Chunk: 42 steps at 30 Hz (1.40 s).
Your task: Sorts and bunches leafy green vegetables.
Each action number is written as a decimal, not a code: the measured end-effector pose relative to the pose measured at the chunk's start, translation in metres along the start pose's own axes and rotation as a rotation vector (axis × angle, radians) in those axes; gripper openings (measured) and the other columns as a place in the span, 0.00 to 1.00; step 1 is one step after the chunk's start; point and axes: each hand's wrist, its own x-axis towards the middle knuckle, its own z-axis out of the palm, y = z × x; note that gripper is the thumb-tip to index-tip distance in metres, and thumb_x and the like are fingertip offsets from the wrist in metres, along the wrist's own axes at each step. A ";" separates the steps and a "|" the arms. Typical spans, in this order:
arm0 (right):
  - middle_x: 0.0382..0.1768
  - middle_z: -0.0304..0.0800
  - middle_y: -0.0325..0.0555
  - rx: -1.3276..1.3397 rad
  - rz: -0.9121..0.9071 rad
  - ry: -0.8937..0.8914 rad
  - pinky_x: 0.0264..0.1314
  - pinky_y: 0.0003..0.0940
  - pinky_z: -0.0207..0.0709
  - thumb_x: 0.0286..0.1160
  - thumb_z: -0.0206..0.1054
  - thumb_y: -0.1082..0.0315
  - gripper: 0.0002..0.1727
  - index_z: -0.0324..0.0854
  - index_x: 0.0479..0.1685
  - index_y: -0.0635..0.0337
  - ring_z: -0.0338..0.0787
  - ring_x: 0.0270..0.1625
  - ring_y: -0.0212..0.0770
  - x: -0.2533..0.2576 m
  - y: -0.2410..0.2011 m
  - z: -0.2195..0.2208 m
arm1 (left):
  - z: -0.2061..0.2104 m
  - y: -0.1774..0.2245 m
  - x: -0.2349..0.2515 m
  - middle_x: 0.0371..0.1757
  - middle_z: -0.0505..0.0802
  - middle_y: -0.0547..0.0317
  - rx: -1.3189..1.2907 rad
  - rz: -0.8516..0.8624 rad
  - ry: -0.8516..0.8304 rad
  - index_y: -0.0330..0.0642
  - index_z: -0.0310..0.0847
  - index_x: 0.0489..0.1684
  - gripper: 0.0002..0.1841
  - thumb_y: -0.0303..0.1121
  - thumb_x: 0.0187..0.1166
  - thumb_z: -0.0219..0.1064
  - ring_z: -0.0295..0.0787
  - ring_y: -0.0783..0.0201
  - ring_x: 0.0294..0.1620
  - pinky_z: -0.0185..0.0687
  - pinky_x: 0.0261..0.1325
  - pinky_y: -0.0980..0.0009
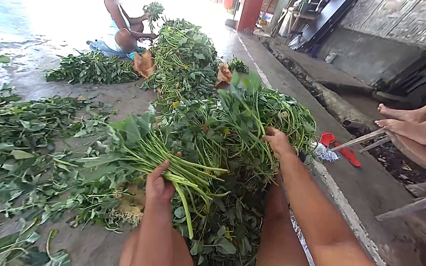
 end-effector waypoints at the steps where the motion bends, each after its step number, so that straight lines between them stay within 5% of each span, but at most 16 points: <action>1: 0.61 0.84 0.59 0.074 -0.004 0.002 0.57 0.38 0.80 0.81 0.63 0.80 0.24 0.73 0.77 0.67 0.86 0.53 0.43 -0.004 -0.002 -0.001 | 0.003 0.000 0.000 0.39 0.96 0.56 0.000 -0.012 -0.016 0.38 0.73 0.48 0.13 0.18 0.86 0.41 0.97 0.64 0.40 0.94 0.42 0.69; 4: 0.49 0.86 0.45 0.327 -0.278 -0.034 0.54 0.27 0.85 0.74 0.60 0.86 0.21 0.75 0.67 0.68 0.88 0.45 0.30 -0.011 0.003 -0.001 | 0.001 -0.005 0.002 0.44 0.96 0.52 -0.020 -0.045 -0.044 0.37 0.73 0.53 0.14 0.18 0.85 0.42 0.97 0.61 0.42 0.94 0.43 0.68; 6: 0.56 0.85 0.53 0.223 -0.165 -0.115 0.55 0.30 0.83 0.80 0.59 0.83 0.24 0.69 0.77 0.71 0.88 0.47 0.35 -0.014 0.007 0.005 | -0.002 -0.009 0.002 0.47 0.95 0.50 -0.001 -0.068 -0.035 0.36 0.72 0.56 0.13 0.18 0.85 0.43 0.96 0.59 0.43 0.94 0.43 0.67; 9: 0.42 0.85 0.46 0.075 -0.135 -0.153 0.46 0.25 0.80 0.93 0.52 0.68 0.21 0.73 0.74 0.72 0.84 0.36 0.28 -0.034 -0.010 0.023 | 0.004 -0.006 0.003 0.47 0.96 0.51 0.021 -0.070 -0.044 0.36 0.71 0.55 0.13 0.16 0.84 0.43 0.96 0.61 0.43 0.94 0.44 0.68; 14: 0.59 0.87 0.59 0.101 -0.192 -0.205 0.57 0.28 0.82 0.85 0.60 0.74 0.20 0.77 0.73 0.74 0.89 0.50 0.35 -0.085 0.003 0.070 | -0.002 -0.007 0.001 0.45 0.95 0.50 0.067 -0.066 -0.123 0.35 0.72 0.53 0.14 0.14 0.79 0.45 0.96 0.60 0.44 0.94 0.47 0.65; 16: 0.59 0.89 0.59 0.046 -0.235 -0.203 0.63 0.33 0.81 0.82 0.64 0.74 0.20 0.80 0.71 0.72 0.89 0.55 0.39 -0.105 0.008 0.093 | -0.002 -0.007 0.001 0.47 0.95 0.49 0.077 -0.076 -0.171 0.34 0.71 0.55 0.15 0.14 0.77 0.46 0.95 0.59 0.46 0.93 0.49 0.64; 17: 0.58 0.90 0.57 -0.022 -0.291 -0.199 0.68 0.41 0.79 0.81 0.66 0.72 0.19 0.83 0.69 0.69 0.90 0.58 0.42 -0.115 0.010 0.102 | -0.003 -0.008 0.000 0.48 0.95 0.49 0.083 -0.093 -0.185 0.34 0.71 0.56 0.15 0.14 0.77 0.47 0.95 0.59 0.47 0.93 0.50 0.64; 19: 0.56 0.93 0.57 -0.146 -0.457 -0.216 0.75 0.72 0.63 0.79 0.67 0.70 0.18 0.88 0.66 0.64 0.90 0.62 0.55 -0.133 0.016 0.117 | -0.005 -0.010 -0.002 0.51 0.94 0.48 0.108 -0.133 -0.203 0.33 0.70 0.59 0.16 0.14 0.77 0.47 0.95 0.58 0.50 0.92 0.52 0.64; 21: 0.53 0.94 0.58 -0.291 -0.565 -0.294 0.73 0.81 0.60 0.80 0.65 0.71 0.18 0.90 0.65 0.59 0.90 0.61 0.62 -0.144 0.014 0.125 | -0.006 -0.008 -0.003 0.49 0.95 0.48 0.138 -0.182 -0.197 0.33 0.71 0.57 0.15 0.14 0.77 0.47 0.95 0.58 0.49 0.93 0.51 0.64; 25: 0.55 0.90 0.66 -0.269 -0.601 -0.380 0.70 0.58 0.76 0.78 0.66 0.74 0.17 0.90 0.62 0.63 0.86 0.61 0.66 -0.147 0.013 0.114 | -0.014 -0.009 -0.002 0.52 0.95 0.48 0.169 -0.233 -0.326 0.34 0.73 0.55 0.16 0.17 0.73 0.48 0.95 0.56 0.52 0.92 0.55 0.62; 27: 0.67 0.81 0.73 -0.072 -0.562 -0.321 0.74 0.54 0.76 0.76 0.68 0.68 0.22 0.86 0.66 0.70 0.81 0.71 0.65 -0.141 0.027 0.104 | -0.015 -0.011 -0.002 0.49 0.95 0.49 0.171 -0.213 -0.362 0.35 0.73 0.53 0.15 0.18 0.69 0.52 0.96 0.57 0.49 0.93 0.53 0.62; 30: 0.80 0.71 0.67 -0.035 -0.134 -0.382 0.80 0.47 0.71 0.85 0.62 0.62 0.29 0.70 0.82 0.70 0.76 0.79 0.55 -0.131 0.036 0.081 | -0.018 -0.013 0.000 0.47 0.96 0.47 0.186 -0.175 -0.368 0.35 0.74 0.51 0.14 0.18 0.68 0.53 0.96 0.57 0.46 0.94 0.50 0.64; 33: 0.67 0.86 0.59 -0.140 0.179 -0.687 0.72 0.41 0.76 0.89 0.60 0.63 0.22 0.78 0.73 0.68 0.86 0.66 0.44 -0.126 0.031 0.072 | -0.021 -0.016 0.002 0.46 0.96 0.47 0.211 -0.159 -0.363 0.35 0.76 0.49 0.14 0.18 0.67 0.54 0.96 0.57 0.45 0.93 0.48 0.65; 35: 0.60 0.88 0.55 -0.099 0.230 -0.752 0.64 0.34 0.78 0.88 0.61 0.66 0.19 0.79 0.69 0.69 0.86 0.57 0.37 -0.129 0.030 0.073 | -0.022 -0.019 0.003 0.47 0.96 0.47 0.211 -0.155 -0.367 0.36 0.76 0.49 0.14 0.19 0.67 0.53 0.96 0.57 0.45 0.93 0.48 0.64; 42: 0.54 0.86 0.56 0.283 0.081 -0.305 0.59 0.29 0.82 0.91 0.50 0.73 0.18 0.74 0.70 0.76 0.88 0.51 0.35 -0.136 0.048 0.095 | -0.011 -0.023 -0.003 0.47 0.96 0.51 0.126 -0.107 -0.197 0.39 0.73 0.52 0.15 0.19 0.78 0.42 0.96 0.60 0.43 0.94 0.46 0.66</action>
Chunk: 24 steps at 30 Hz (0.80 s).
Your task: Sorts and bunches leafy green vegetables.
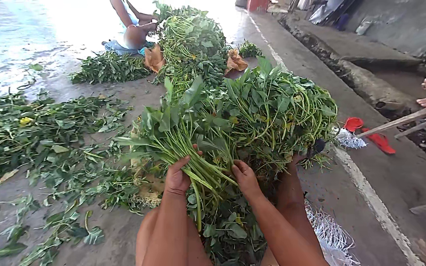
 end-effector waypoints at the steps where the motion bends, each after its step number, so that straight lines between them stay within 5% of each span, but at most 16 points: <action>1: 0.51 0.87 0.54 0.028 0.000 0.060 0.56 0.29 0.83 0.93 0.48 0.71 0.19 0.73 0.71 0.76 0.88 0.48 0.34 0.001 0.002 0.001 | 0.003 0.000 -0.001 0.46 0.96 0.52 -0.021 0.015 0.042 0.39 0.73 0.51 0.15 0.18 0.80 0.41 0.96 0.61 0.42 0.94 0.44 0.67; 4: 0.41 0.84 0.47 0.202 0.018 0.241 0.46 0.27 0.85 0.95 0.46 0.70 0.18 0.73 0.69 0.74 0.88 0.39 0.32 0.009 0.000 0.001 | 0.008 0.005 -0.002 0.45 0.95 0.53 -0.044 0.029 0.164 0.38 0.72 0.53 0.14 0.18 0.84 0.41 0.96 0.63 0.40 0.93 0.42 0.68; 7: 0.39 0.82 0.42 0.258 -0.060 0.253 0.46 0.23 0.83 0.94 0.45 0.72 0.18 0.74 0.69 0.73 0.85 0.37 0.27 0.007 -0.005 -0.003 | 0.010 0.011 0.000 0.44 0.94 0.53 -0.004 -0.026 0.219 0.37 0.72 0.53 0.12 0.17 0.84 0.44 0.95 0.64 0.39 0.92 0.40 0.69; 10: 0.37 0.86 0.39 0.139 -0.174 0.122 0.49 0.19 0.82 0.92 0.46 0.75 0.19 0.76 0.67 0.77 0.86 0.38 0.23 0.002 -0.001 -0.004 | 0.010 0.014 -0.001 0.45 0.95 0.53 0.005 -0.090 0.190 0.37 0.72 0.54 0.12 0.18 0.85 0.44 0.95 0.63 0.41 0.92 0.41 0.68; 14: 0.48 0.90 0.49 -0.133 -0.153 -0.131 0.57 0.27 0.84 0.92 0.47 0.72 0.20 0.76 0.70 0.77 0.90 0.48 0.30 0.001 -0.003 -0.010 | 0.009 0.022 -0.006 0.44 0.95 0.52 -0.014 -0.061 0.140 0.36 0.72 0.54 0.13 0.18 0.85 0.43 0.95 0.63 0.41 0.92 0.43 0.69; 17: 0.58 0.84 0.56 -0.016 -0.042 0.148 0.56 0.36 0.84 0.95 0.42 0.68 0.22 0.68 0.74 0.75 0.89 0.53 0.39 0.010 -0.008 -0.026 | 0.012 0.031 -0.015 0.31 0.93 0.60 0.016 0.012 0.241 0.40 0.73 0.44 0.11 0.16 0.81 0.46 0.93 0.70 0.32 0.92 0.35 0.72; 20: 0.45 0.80 0.40 0.296 -0.053 0.518 0.40 0.26 0.83 0.96 0.41 0.67 0.19 0.64 0.75 0.66 0.85 0.36 0.28 0.024 -0.018 -0.061 | 0.007 0.042 -0.018 0.28 0.91 0.61 0.007 0.060 0.301 0.41 0.72 0.42 0.11 0.17 0.81 0.47 0.92 0.71 0.29 0.91 0.34 0.72; 22: 0.36 0.80 0.32 0.331 -0.174 0.591 0.31 0.17 0.79 0.94 0.47 0.70 0.16 0.70 0.72 0.64 0.81 0.27 0.22 0.025 -0.023 -0.080 | 0.004 0.046 -0.018 0.29 0.92 0.60 0.001 0.071 0.301 0.41 0.72 0.42 0.11 0.17 0.81 0.46 0.92 0.70 0.30 0.91 0.34 0.72; 24: 0.38 0.82 0.35 0.104 -0.280 0.528 0.33 0.15 0.76 0.91 0.52 0.72 0.17 0.73 0.72 0.70 0.79 0.29 0.20 0.016 -0.030 -0.079 | 0.003 0.046 -0.018 0.31 0.93 0.58 -0.001 0.054 0.278 0.40 0.72 0.44 0.11 0.17 0.81 0.45 0.94 0.68 0.32 0.92 0.34 0.71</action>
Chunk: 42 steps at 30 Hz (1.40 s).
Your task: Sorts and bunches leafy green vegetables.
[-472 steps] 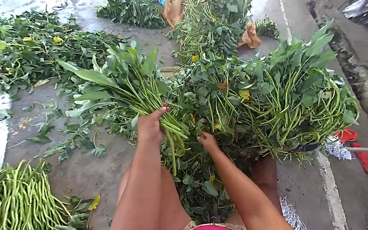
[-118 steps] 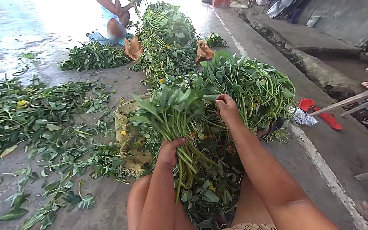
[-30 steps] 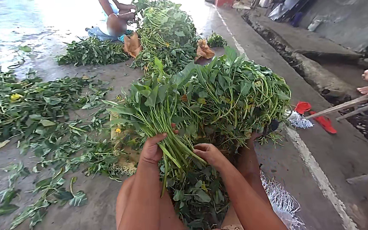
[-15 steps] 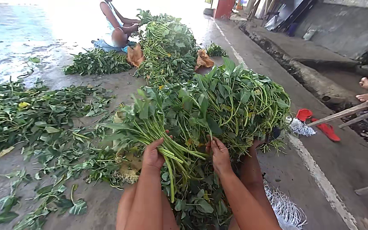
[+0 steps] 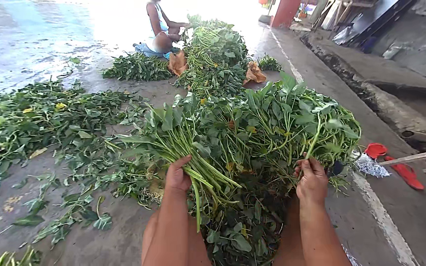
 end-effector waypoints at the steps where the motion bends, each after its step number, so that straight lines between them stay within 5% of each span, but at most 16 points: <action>1: 0.43 0.84 0.42 -0.143 -0.069 -0.082 0.38 0.19 0.77 0.90 0.54 0.72 0.19 0.73 0.73 0.73 0.81 0.34 0.23 -0.008 -0.005 0.004 | 0.000 -0.002 0.000 0.33 0.94 0.56 0.003 -0.011 -0.021 0.38 0.73 0.46 0.11 0.17 0.82 0.45 0.94 0.67 0.33 0.92 0.36 0.71; 4: 0.59 0.88 0.67 -0.448 -0.240 -0.394 0.60 0.46 0.84 0.86 0.59 0.72 0.21 0.78 0.72 0.75 0.91 0.55 0.52 -0.044 -0.021 0.031 | 0.003 -0.011 0.001 0.38 0.94 0.53 0.015 -0.041 -0.071 0.36 0.73 0.50 0.12 0.17 0.83 0.45 0.95 0.64 0.37 0.93 0.40 0.69; 7: 0.64 0.89 0.63 -0.511 -0.324 -0.783 0.70 0.44 0.82 0.83 0.61 0.74 0.17 0.86 0.65 0.71 0.91 0.65 0.53 -0.071 -0.019 0.063 | 0.006 -0.017 -0.003 0.36 0.94 0.54 0.017 -0.043 -0.081 0.37 0.73 0.50 0.11 0.17 0.83 0.45 0.95 0.64 0.37 0.93 0.40 0.68; 11: 0.67 0.88 0.62 -0.478 -0.185 -1.073 0.79 0.40 0.73 0.89 0.54 0.73 0.20 0.79 0.72 0.73 0.87 0.70 0.49 -0.073 -0.027 0.077 | 0.002 -0.014 -0.010 0.30 0.94 0.63 -0.037 0.015 -0.123 0.44 0.74 0.40 0.13 0.17 0.77 0.45 0.94 0.71 0.32 0.93 0.37 0.71; 17: 0.62 0.91 0.62 -0.544 -0.335 -1.109 0.75 0.46 0.77 0.90 0.51 0.72 0.20 0.82 0.70 0.71 0.90 0.66 0.53 -0.068 -0.041 0.073 | -0.015 -0.018 -0.006 0.31 0.97 0.61 -0.174 0.082 -0.329 0.48 0.82 0.30 0.12 0.21 0.63 0.53 0.96 0.70 0.34 0.94 0.39 0.71; 20: 0.63 0.89 0.63 -0.553 -0.222 -1.222 0.75 0.42 0.74 0.92 0.47 0.72 0.21 0.80 0.70 0.72 0.88 0.67 0.50 -0.063 -0.053 0.073 | -0.017 -0.019 -0.007 0.31 0.97 0.62 -0.188 0.113 -0.376 0.50 0.84 0.27 0.11 0.22 0.61 0.58 0.96 0.72 0.34 0.93 0.40 0.72; 25: 0.87 0.65 0.61 -0.424 0.053 -1.297 0.89 0.41 0.59 0.93 0.45 0.69 0.29 0.54 0.91 0.67 0.68 0.88 0.47 -0.056 -0.036 0.078 | -0.022 -0.025 -0.003 0.37 0.98 0.57 -0.220 0.109 -0.492 0.49 0.90 0.31 0.07 0.29 0.55 0.74 0.97 0.67 0.40 0.94 0.46 0.69; 28: 0.83 0.70 0.65 -0.314 -0.018 -1.123 0.86 0.42 0.64 0.91 0.45 0.68 0.28 0.57 0.88 0.72 0.73 0.84 0.50 -0.060 -0.027 0.078 | -0.019 -0.026 -0.005 0.33 0.98 0.60 -0.218 0.117 -0.467 0.51 0.90 0.27 0.07 0.28 0.52 0.73 0.97 0.71 0.36 0.93 0.40 0.73; 30: 0.67 0.85 0.61 -0.280 -0.063 -0.810 0.67 0.38 0.79 0.92 0.47 0.65 0.24 0.75 0.75 0.73 0.87 0.65 0.44 -0.063 -0.026 0.081 | -0.023 -0.029 0.001 0.41 0.98 0.55 -0.224 0.088 -0.490 0.45 0.88 0.34 0.14 0.31 0.49 0.79 0.97 0.66 0.43 0.94 0.45 0.68; 32: 0.67 0.84 0.61 -0.302 -0.063 -0.629 0.69 0.42 0.77 0.90 0.54 0.59 0.25 0.78 0.71 0.70 0.85 0.66 0.47 -0.056 -0.025 0.082 | -0.026 -0.032 0.007 0.50 0.97 0.48 -0.259 0.058 -0.535 0.40 0.88 0.41 0.21 0.33 0.46 0.84 0.97 0.59 0.51 0.93 0.53 0.63; 34: 0.79 0.72 0.68 -0.373 0.012 -0.725 0.82 0.54 0.67 0.86 0.57 0.51 0.35 0.66 0.83 0.70 0.75 0.80 0.59 -0.047 -0.020 0.076 | -0.027 -0.033 0.010 0.55 0.96 0.45 -0.303 0.043 -0.619 0.39 0.89 0.46 0.23 0.33 0.49 0.84 0.96 0.56 0.56 0.92 0.58 0.61; 36: 0.82 0.68 0.69 -0.318 0.150 -0.964 0.81 0.53 0.69 0.84 0.58 0.46 0.46 0.48 0.92 0.69 0.74 0.81 0.59 -0.047 -0.019 0.073 | -0.026 -0.032 0.013 0.61 0.94 0.42 -0.349 0.027 -0.734 0.37 0.89 0.54 0.24 0.30 0.55 0.83 0.94 0.52 0.60 0.90 0.63 0.60; 38: 0.81 0.70 0.63 -0.188 0.210 -1.143 0.76 0.44 0.73 0.57 0.71 0.30 0.70 0.37 0.94 0.66 0.77 0.77 0.49 -0.053 -0.023 0.077 | -0.021 -0.032 0.007 0.51 0.97 0.50 -0.272 0.032 -0.638 0.43 0.90 0.43 0.20 0.33 0.49 0.83 0.97 0.60 0.51 0.94 0.53 0.65; 39: 0.81 0.70 0.61 -0.158 0.216 -1.178 0.74 0.41 0.75 0.47 0.77 0.29 0.77 0.35 0.95 0.64 0.78 0.76 0.45 -0.056 -0.029 0.081 | -0.020 -0.032 0.005 0.49 0.98 0.51 -0.254 0.032 -0.613 0.43 0.91 0.41 0.19 0.34 0.47 0.84 0.97 0.62 0.48 0.94 0.50 0.66; 42: 0.74 0.75 0.59 -0.184 0.196 -1.210 0.65 0.36 0.80 0.58 0.79 0.50 0.65 0.36 0.94 0.63 0.84 0.65 0.41 -0.054 -0.043 0.090 | -0.022 -0.033 0.003 0.45 0.98 0.52 -0.249 0.042 -0.610 0.44 0.91 0.39 0.17 0.33 0.48 0.83 0.97 0.64 0.46 0.94 0.50 0.67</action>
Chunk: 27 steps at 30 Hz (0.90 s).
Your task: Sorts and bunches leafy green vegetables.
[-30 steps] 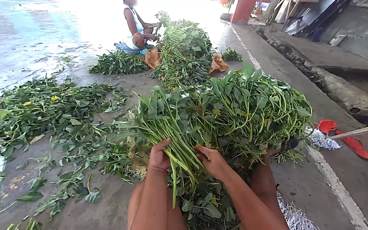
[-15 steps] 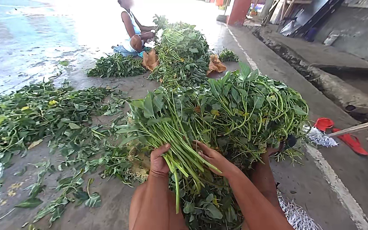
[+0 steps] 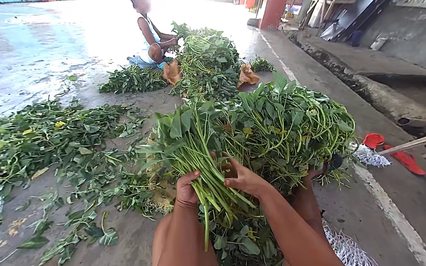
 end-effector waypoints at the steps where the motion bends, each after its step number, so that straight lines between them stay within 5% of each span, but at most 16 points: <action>1: 0.72 0.77 0.60 -0.031 -0.001 -0.013 0.65 0.37 0.80 0.65 0.75 0.55 0.59 0.39 0.94 0.64 0.85 0.64 0.42 0.001 -0.003 -0.002 | 0.001 0.001 0.000 0.43 0.98 0.54 0.011 0.006 0.007 0.45 0.91 0.37 0.16 0.32 0.48 0.82 0.97 0.65 0.44 0.94 0.48 0.68; 3: 0.72 0.78 0.64 -0.121 -0.012 -0.061 0.73 0.39 0.75 0.80 0.63 0.61 0.44 0.45 0.92 0.68 0.83 0.67 0.44 -0.001 -0.005 -0.005 | -0.005 0.001 0.001 0.50 0.97 0.49 -0.009 -0.010 -0.056 0.41 0.92 0.45 0.19 0.32 0.52 0.82 0.97 0.61 0.50 0.93 0.54 0.65; 5: 0.83 0.68 0.66 -0.204 0.008 -0.135 0.86 0.41 0.64 0.90 0.51 0.62 0.35 0.49 0.92 0.68 0.75 0.81 0.48 -0.006 -0.005 -0.006 | -0.006 0.000 0.000 0.51 0.97 0.49 0.010 -0.034 -0.017 0.42 0.91 0.44 0.21 0.33 0.48 0.84 0.97 0.60 0.50 0.93 0.53 0.63; 7: 0.89 0.57 0.64 -0.253 0.034 -0.199 0.92 0.41 0.54 0.93 0.46 0.63 0.33 0.47 0.93 0.67 0.64 0.90 0.48 -0.009 -0.003 -0.009 | -0.004 -0.002 -0.001 0.50 0.97 0.50 0.026 -0.067 0.023 0.42 0.89 0.43 0.22 0.33 0.45 0.85 0.97 0.60 0.49 0.94 0.52 0.63; 10: 0.90 0.56 0.64 -0.239 0.035 -0.257 0.91 0.39 0.56 0.90 0.52 0.67 0.36 0.42 0.94 0.66 0.63 0.90 0.47 -0.010 0.000 -0.014 | -0.003 -0.003 0.002 0.52 0.96 0.48 0.015 -0.100 -0.048 0.38 0.89 0.47 0.23 0.31 0.47 0.84 0.96 0.58 0.52 0.92 0.56 0.63; 12: 0.87 0.60 0.65 -0.197 -0.007 -0.254 0.86 0.36 0.64 0.82 0.62 0.69 0.43 0.43 0.93 0.68 0.69 0.86 0.45 -0.010 -0.003 -0.016 | -0.004 -0.005 0.003 0.53 0.96 0.49 0.030 -0.095 -0.114 0.40 0.90 0.48 0.22 0.31 0.51 0.83 0.95 0.59 0.54 0.91 0.58 0.64; 15: 0.74 0.76 0.60 -0.081 -0.044 -0.004 0.73 0.31 0.75 0.76 0.68 0.74 0.35 0.61 0.84 0.72 0.81 0.70 0.38 -0.006 -0.012 -0.005 | -0.001 -0.008 0.002 0.50 0.96 0.52 0.061 -0.084 -0.125 0.42 0.92 0.46 0.19 0.31 0.52 0.82 0.95 0.62 0.51 0.91 0.57 0.66; 18: 0.55 0.86 0.50 0.235 -0.111 0.382 0.59 0.21 0.80 0.75 0.67 0.80 0.20 0.74 0.66 0.76 0.86 0.52 0.27 0.001 -0.008 0.017 | 0.007 -0.011 -0.001 0.41 0.98 0.57 0.131 -0.046 -0.023 0.47 0.93 0.37 0.15 0.29 0.49 0.80 0.97 0.68 0.42 0.93 0.47 0.71; 21: 0.33 0.83 0.38 0.627 -0.113 0.672 0.33 0.17 0.76 0.81 0.59 0.83 0.11 0.76 0.58 0.73 0.79 0.29 0.23 0.009 -0.001 0.032 | 0.004 -0.009 0.004 0.47 0.97 0.53 0.129 -0.026 -0.027 0.43 0.92 0.41 0.15 0.30 0.53 0.78 0.95 0.63 0.49 0.91 0.53 0.67; 24: 0.35 0.86 0.42 0.903 -0.059 0.575 0.39 0.26 0.85 0.92 0.46 0.76 0.10 0.70 0.61 0.66 0.87 0.32 0.32 0.006 0.002 0.034 | -0.007 -0.006 0.006 0.50 0.96 0.45 0.073 -0.049 -0.023 0.39 0.90 0.48 0.19 0.33 0.56 0.80 0.95 0.52 0.53 0.92 0.57 0.55; 27: 0.18 0.78 0.29 0.950 -0.170 0.401 0.36 0.20 0.81 0.94 0.36 0.71 0.16 0.71 0.44 0.58 0.82 0.23 0.25 0.000 0.013 0.039 | -0.008 0.000 0.006 0.45 0.97 0.48 0.096 -0.004 0.077 0.41 0.88 0.45 0.13 0.30 0.63 0.68 0.97 0.54 0.47 0.94 0.52 0.57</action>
